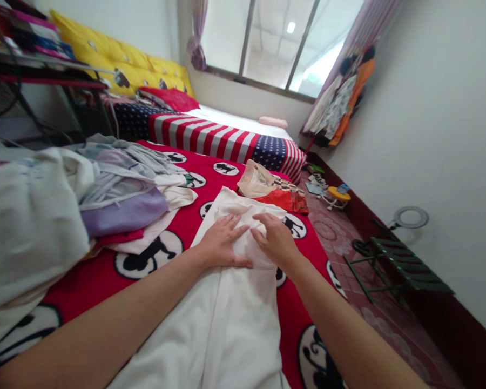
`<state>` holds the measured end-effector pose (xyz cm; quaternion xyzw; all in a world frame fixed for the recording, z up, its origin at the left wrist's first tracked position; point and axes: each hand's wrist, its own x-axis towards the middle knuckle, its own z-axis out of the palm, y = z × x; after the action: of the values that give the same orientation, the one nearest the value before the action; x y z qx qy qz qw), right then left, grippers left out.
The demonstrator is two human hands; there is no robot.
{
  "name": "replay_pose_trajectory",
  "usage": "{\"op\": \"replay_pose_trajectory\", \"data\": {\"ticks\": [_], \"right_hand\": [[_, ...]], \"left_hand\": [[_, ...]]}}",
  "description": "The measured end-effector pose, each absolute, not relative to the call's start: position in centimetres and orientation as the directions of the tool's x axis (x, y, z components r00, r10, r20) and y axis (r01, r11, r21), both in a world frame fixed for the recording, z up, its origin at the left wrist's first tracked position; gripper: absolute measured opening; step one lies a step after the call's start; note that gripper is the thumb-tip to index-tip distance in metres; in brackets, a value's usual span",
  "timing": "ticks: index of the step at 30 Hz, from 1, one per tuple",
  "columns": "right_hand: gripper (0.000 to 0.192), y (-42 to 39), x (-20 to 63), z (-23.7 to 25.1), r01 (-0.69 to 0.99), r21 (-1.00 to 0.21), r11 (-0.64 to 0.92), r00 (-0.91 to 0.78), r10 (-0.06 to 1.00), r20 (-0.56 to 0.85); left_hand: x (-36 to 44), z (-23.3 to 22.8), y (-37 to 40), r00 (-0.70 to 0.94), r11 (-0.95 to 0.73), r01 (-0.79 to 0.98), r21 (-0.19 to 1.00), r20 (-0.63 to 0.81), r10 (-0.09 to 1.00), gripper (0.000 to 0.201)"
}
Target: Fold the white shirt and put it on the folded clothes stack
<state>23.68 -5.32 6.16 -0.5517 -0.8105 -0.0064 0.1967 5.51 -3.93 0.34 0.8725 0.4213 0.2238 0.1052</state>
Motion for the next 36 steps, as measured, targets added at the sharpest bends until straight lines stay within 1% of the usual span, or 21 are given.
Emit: {"op": "replay_pose_trajectory", "data": {"ticks": [2,4,5,6,8,10,12,13,15,17,18,19,20,21,23,25,31,36], "right_hand": [[0.052,-3.7,24.0,4.2,0.893,-0.197,0.405,-0.338,0.892,0.3],[0.059,-2.7,24.6,2.4,0.933,-0.155,0.326,-0.292,0.933,0.21],[0.059,-2.5,25.0,1.6,0.955,-0.131,0.266,-0.243,0.955,0.171],[0.059,-2.4,25.3,1.1,0.972,-0.109,0.208,-0.191,0.971,0.144],[0.059,-2.4,25.6,0.5,0.988,-0.079,0.131,-0.12,0.985,0.123],[0.058,-2.6,25.6,0.4,0.993,-0.053,0.104,-0.097,0.988,0.122],[0.057,-2.7,25.5,0.5,0.994,-0.034,0.102,-0.097,0.987,0.127],[0.057,-2.7,25.4,0.5,0.994,-0.03,0.102,-0.097,0.987,0.127],[0.057,-2.7,25.3,0.6,0.994,-0.034,0.102,-0.097,0.988,0.122],[0.058,-2.7,25.2,0.7,0.994,-0.043,0.103,-0.097,0.988,0.116],[0.058,-2.7,25.2,0.7,0.993,-0.047,0.105,-0.099,0.988,0.115],[0.058,-2.7,25.1,0.7,0.993,-0.051,0.104,-0.098,0.988,0.116],[0.058,-2.8,25.1,0.7,0.993,-0.054,0.104,-0.097,0.988,0.118],[0.058,-2.8,25.1,0.7,0.993,-0.057,0.102,-0.095,0.988,0.12],[0.057,-2.9,25.0,0.8,0.993,-0.062,0.098,-0.09,0.988,0.124],[0.057,-3.0,25.0,0.8,0.993,-0.065,0.1,-0.091,0.988,0.128],[0.054,-4.4,25.6,0.9,0.983,-0.093,0.16,-0.149,0.981,0.123],[0.054,-8.9,26.2,0.9,0.962,-0.078,0.262,-0.248,0.956,0.157]], "left_hand": [[5.5,0.4,-4.0,0.545,-0.621,0.693,0.365,0.299,0.783,0.105],[5.2,0.6,-3.8,0.547,-0.617,0.698,0.363,0.285,0.787,0.098],[4.9,0.9,-3.6,0.536,-0.599,0.713,0.364,0.268,0.801,0.091],[4.5,1.2,-3.3,0.504,-0.561,0.743,0.366,0.247,0.828,0.082],[3.5,1.9,-2.6,0.367,-0.414,0.83,0.374,0.195,0.91,0.066],[2.4,2.6,-2.0,0.214,-0.252,0.887,0.388,0.139,0.967,0.061],[1.7,3.1,-1.6,0.155,-0.19,0.9,0.393,0.118,0.981,0.06],[1.6,3.3,-1.5,0.161,-0.199,0.899,0.39,0.129,0.978,0.058],[1.9,3.4,-1.5,0.212,-0.282,0.886,0.367,0.22,0.952,0.047],[2.3,3.3,-1.5,0.341,-0.449,0.833,0.324,0.339,0.877,0.033],[2.6,3.1,-1.5,0.421,-0.535,0.789,0.303,0.369,0.829,0.03],[2.7,2.9,-1.5,0.497,-0.604,0.742,0.291,0.365,0.787,0.03],[2.8,2.7,-1.4,0.559,-0.647,0.704,0.292,0.332,0.76,0.032],[2.9,2.4,-1.3,0.602,-0.664,0.683,0.304,0.281,0.748,0.037],[2.7,1.8,-1.2,0.632,-0.654,0.681,0.33,0.187,0.752,0.047],[2.5,1.4,-1.0,0.635,-0.646,0.685,0.336,0.159,0.756,0.051],[2.1,0.8,-1.0,0.619,-0.648,0.668,0.364,0.211,0.757,0.049],[2.2,0.4,-0.9,0.61,-0.665,0.648,0.37,0.27,0.745,0.048]]}}
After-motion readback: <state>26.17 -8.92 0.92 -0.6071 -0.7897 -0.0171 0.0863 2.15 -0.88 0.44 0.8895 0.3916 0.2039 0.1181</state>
